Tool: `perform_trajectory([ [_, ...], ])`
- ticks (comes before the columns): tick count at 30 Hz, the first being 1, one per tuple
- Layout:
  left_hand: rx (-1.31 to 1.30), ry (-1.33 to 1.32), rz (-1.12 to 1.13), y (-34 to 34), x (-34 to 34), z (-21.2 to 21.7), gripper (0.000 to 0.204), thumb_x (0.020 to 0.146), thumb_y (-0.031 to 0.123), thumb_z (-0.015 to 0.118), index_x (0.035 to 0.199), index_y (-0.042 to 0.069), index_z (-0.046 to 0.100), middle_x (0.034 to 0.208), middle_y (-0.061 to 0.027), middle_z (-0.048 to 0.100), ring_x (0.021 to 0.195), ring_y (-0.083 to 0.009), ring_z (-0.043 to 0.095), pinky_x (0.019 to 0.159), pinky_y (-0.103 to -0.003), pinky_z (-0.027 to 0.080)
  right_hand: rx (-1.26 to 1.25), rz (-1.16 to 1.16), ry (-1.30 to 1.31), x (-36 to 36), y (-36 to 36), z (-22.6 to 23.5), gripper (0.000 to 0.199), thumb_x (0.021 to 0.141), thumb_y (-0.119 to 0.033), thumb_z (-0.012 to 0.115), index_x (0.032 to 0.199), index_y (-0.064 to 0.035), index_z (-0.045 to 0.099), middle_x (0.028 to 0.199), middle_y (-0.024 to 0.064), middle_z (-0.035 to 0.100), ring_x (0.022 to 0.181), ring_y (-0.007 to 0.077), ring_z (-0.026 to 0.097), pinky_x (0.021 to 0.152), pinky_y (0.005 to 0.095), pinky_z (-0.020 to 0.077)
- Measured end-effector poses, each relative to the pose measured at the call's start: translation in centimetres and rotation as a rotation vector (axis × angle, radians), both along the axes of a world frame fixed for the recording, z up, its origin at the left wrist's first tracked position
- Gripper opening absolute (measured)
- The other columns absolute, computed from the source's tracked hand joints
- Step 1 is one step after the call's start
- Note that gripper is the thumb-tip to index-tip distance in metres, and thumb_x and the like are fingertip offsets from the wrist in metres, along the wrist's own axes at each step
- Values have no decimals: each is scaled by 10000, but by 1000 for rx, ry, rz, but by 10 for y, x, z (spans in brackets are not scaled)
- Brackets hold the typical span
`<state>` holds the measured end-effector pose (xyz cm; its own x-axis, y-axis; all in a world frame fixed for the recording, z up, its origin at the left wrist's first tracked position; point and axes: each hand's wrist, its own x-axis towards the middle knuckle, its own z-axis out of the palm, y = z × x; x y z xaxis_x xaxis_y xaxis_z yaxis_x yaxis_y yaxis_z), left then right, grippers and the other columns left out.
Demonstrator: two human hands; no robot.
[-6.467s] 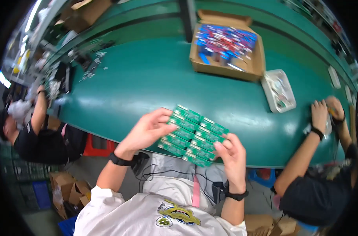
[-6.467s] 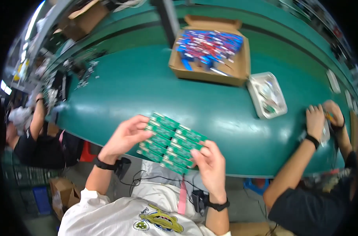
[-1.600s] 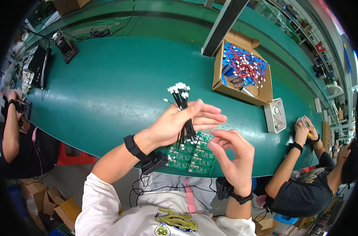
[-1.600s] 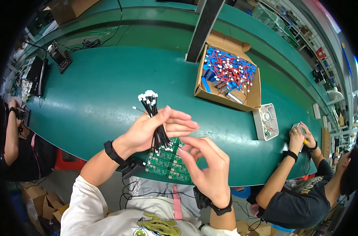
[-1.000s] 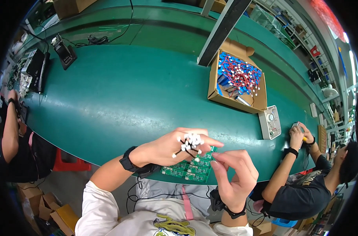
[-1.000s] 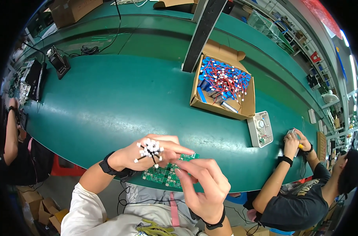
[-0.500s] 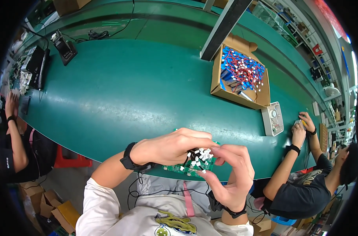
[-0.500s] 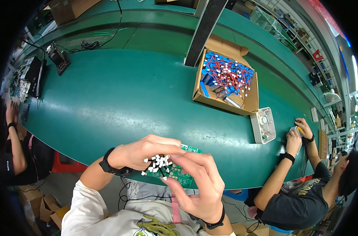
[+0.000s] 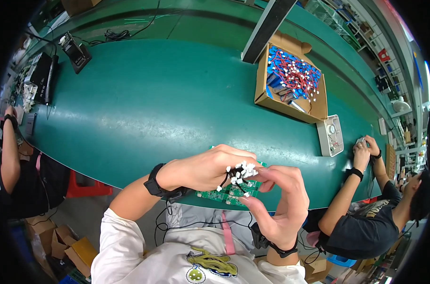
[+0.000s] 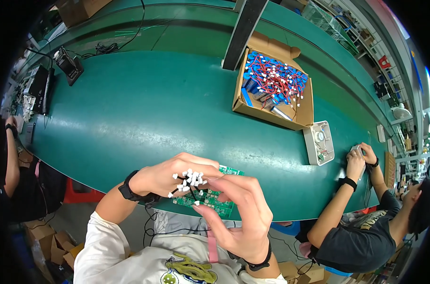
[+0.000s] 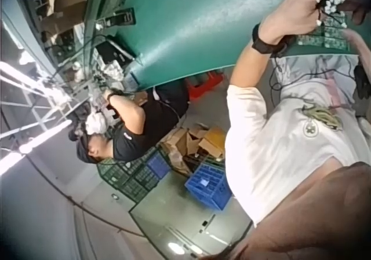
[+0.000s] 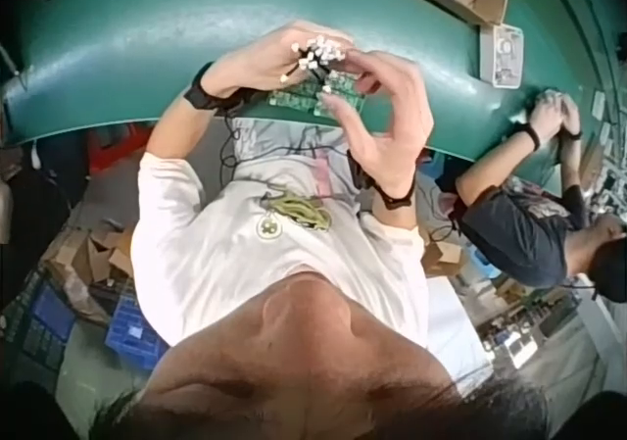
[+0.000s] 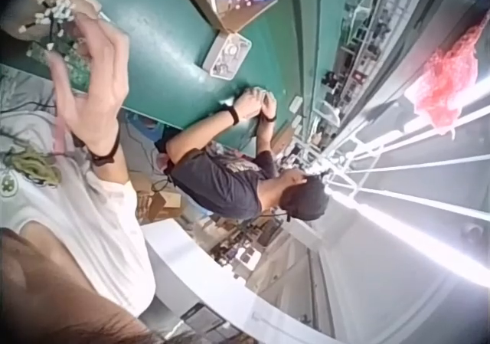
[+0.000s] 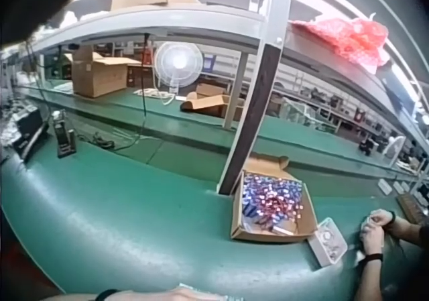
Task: The person retrieves a circuit board from a shelf, picks up a bundle of wires, and plugs individual wires into the board. After setting the board aside, they place two plastic housings on the table and install a circuit board, a battery, and a motor into one housing.
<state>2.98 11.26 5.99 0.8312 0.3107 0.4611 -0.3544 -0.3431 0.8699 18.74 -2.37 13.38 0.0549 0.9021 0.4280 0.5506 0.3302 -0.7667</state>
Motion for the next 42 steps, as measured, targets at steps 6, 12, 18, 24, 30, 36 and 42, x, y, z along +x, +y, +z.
perform_trajectory([
  [6, -97, -37, 23, -5, 8, -1, 319, 921, -69, 640, 1232, -16, 682, 970, -166, 716, 877, -332, 717, 743, -409, 561, 138, -20, 37, 5, -2, -8, 439, 742, 39, 894, 1135, 9, 702, 995, 127, 700, 732, 179, 646, 616, 285, 541],
  [12, -625, 351, -82, -5, 2, 4, 180, 1077, 121, 575, 1147, 56, 728, 757, -20, 635, 630, -117, 616, 554, -303, 481, 44, -49, 18, -3, 2, -2, 400, 729, 90, 849, 1099, 22, 714, 886, 76, 630, 709, 136, 551, 646, 262, 451],
  [18, -765, 459, -52, -9, 0, 14, 201, 1097, 202, 572, 1068, 60, 711, 715, 46, 562, 597, -25, 489, 496, -252, 376, -82, -85, 85, -4, 15, -3, 350, 764, 108, 820, 1092, 20, 735, 882, 53, 621, 699, 101, 540, 609, 248, 425],
  [24, -539, 279, -31, -8, 5, 0, 79, 1024, 75, 664, 1081, 28, 695, 838, 15, 645, 743, -47, 563, 593, -250, 441, -106, -72, 90, -4, 19, -13, 327, 775, 104, 820, 1079, 7, 746, 905, 47, 635, 712, 86, 542, 601, 242, 419],
  [30, -444, 153, 70, -10, 8, -7, 233, 941, -10, 711, 1172, 15, 701, 951, -42, 716, 875, -91, 637, 752, -306, 536, -75, -127, 21, -8, 15, -15, 297, 785, 80, 835, 1059, -3, 754, 968, 70, 672, 715, 92, 558, 599, 239, 432],
  [36, -260, 210, 125, -12, 6, 4, 460, 844, -78, 719, 1293, 3, 657, 1025, -93, 734, 923, -150, 697, 808, -319, 563, 57, -153, -136, -16, 19, -24, 276, 791, 52, 852, 1043, -4, 755, 930, 77, 679, 697, 95, 579, 557, 243, 426],
  [42, -369, 279, 82, -12, 7, 5, 572, 819, -117, 680, 1371, 17, 610, 1109, -120, 743, 974, -207, 720, 853, -351, 576, -6, -159, -149, -19, 18, -28, 228, 801, 45, 847, 1004, -5, 756, 762, 52, 682, 549, 84, 545, 496, 243, 412],
])
